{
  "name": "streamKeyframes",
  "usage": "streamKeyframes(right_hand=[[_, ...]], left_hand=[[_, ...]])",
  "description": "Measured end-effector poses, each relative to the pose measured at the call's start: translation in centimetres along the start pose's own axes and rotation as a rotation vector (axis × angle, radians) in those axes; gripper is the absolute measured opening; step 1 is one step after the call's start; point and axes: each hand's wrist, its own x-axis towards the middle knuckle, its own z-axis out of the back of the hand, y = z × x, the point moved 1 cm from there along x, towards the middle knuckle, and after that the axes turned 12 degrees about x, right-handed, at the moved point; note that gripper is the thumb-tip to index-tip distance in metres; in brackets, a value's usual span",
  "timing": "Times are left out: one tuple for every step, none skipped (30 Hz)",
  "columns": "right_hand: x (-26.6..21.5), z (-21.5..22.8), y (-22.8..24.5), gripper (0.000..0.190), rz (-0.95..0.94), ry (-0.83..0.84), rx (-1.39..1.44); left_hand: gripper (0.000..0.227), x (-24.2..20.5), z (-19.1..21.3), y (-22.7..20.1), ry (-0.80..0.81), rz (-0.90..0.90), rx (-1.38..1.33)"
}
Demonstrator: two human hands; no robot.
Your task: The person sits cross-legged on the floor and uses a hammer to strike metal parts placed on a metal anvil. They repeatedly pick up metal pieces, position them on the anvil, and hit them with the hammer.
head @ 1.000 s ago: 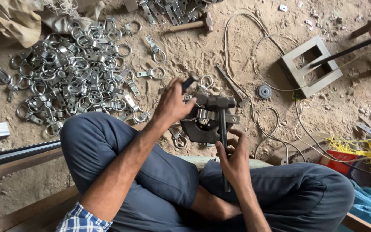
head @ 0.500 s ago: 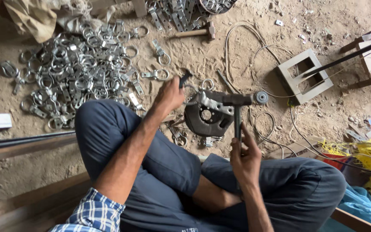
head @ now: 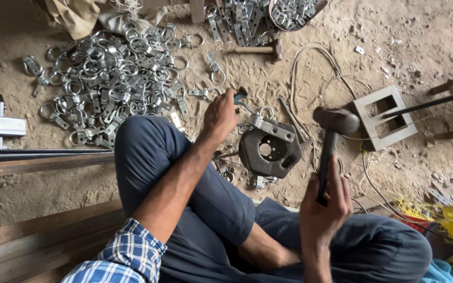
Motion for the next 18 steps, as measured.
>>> streamKeyframes(right_hand=[[0.0, -0.7, -0.9, 0.046, -0.037, 0.027, -0.042], [-0.1, -1.4, -1.9, 0.046, -0.075, 0.055, -0.084], [-0.1, -2.2, -2.8, 0.047, -0.028, 0.093, -0.098], [-0.2, -2.9, -3.6, 0.049, 0.018, 0.131, -0.112], [-0.4, -3.0, -4.2, 0.05, 0.063, 0.172, -0.128], [-0.6, -2.4, -4.5, 0.05, -0.121, 0.158, -0.08], [-0.7, -1.9, -4.7, 0.051, -0.299, 0.147, -0.025], [-0.6, -1.5, -4.7, 0.051, -0.477, 0.137, 0.031], [-0.7, -1.1, -4.4, 0.051, -0.455, 0.106, 0.039], [-0.8, -0.8, -4.0, 0.05, -0.432, 0.075, 0.046], [-0.6, -0.5, -3.9, 0.05, -0.405, 0.041, 0.052], [-0.6, -0.2, -3.7, 0.05, -0.406, 0.02, 0.089], [-1.0, 0.1, -3.5, 0.049, -0.409, 0.001, 0.127], [-1.2, 0.4, -3.4, 0.049, -0.413, -0.018, 0.165], [-1.4, 0.6, -3.5, 0.05, -0.418, -0.025, 0.166], [-1.6, 0.8, -3.7, 0.05, -0.422, -0.032, 0.167], [-1.9, 0.9, -3.9, 0.05, -0.428, -0.037, 0.169], [-2.3, 1.0, -4.0, 0.05, -0.427, -0.027, 0.172]], left_hand=[[0.046, 0.2, -0.1, -0.1, -0.008, -0.003, -0.005], [0.045, 0.3, -0.2, -0.2, -0.016, -0.006, -0.011], [0.049, 0.5, -0.3, -0.2, -0.035, -0.006, -0.012], [0.054, 0.6, -0.4, -0.1, -0.054, -0.006, -0.012], [0.059, 0.6, -0.5, -0.1, -0.072, -0.005, -0.015], [0.057, 0.3, -0.8, -0.1, -0.067, 0.004, -0.034], [0.055, 0.0, -0.9, 0.1, -0.069, 0.016, -0.052], [0.053, 0.1, -1.0, 0.1, -0.07, 0.029, -0.07], [0.051, 0.1, -1.0, 0.4, -0.047, 0.037, -0.063], [0.05, 0.2, -1.1, 0.5, -0.024, 0.045, -0.056], [0.048, 0.5, -1.1, 0.3, -0.005, 0.05, -0.053], [0.045, 0.6, -1.0, 0.1, -0.012, 0.044, -0.054], [0.043, 0.5, -0.9, -0.1, -0.017, 0.041, -0.052], [0.04, 0.4, -0.5, -0.2, -0.022, 0.037, -0.051], [0.044, 0.4, 0.0, -0.4, 0.015, 0.081, -0.141], [0.049, 0.4, 0.7, -0.4, 0.051, 0.124, -0.231], [0.054, 0.3, 1.3, -0.4, 0.087, 0.17, -0.32], [0.046, 0.0, 1.8, -0.5, 0.15, 0.222, -0.34]])
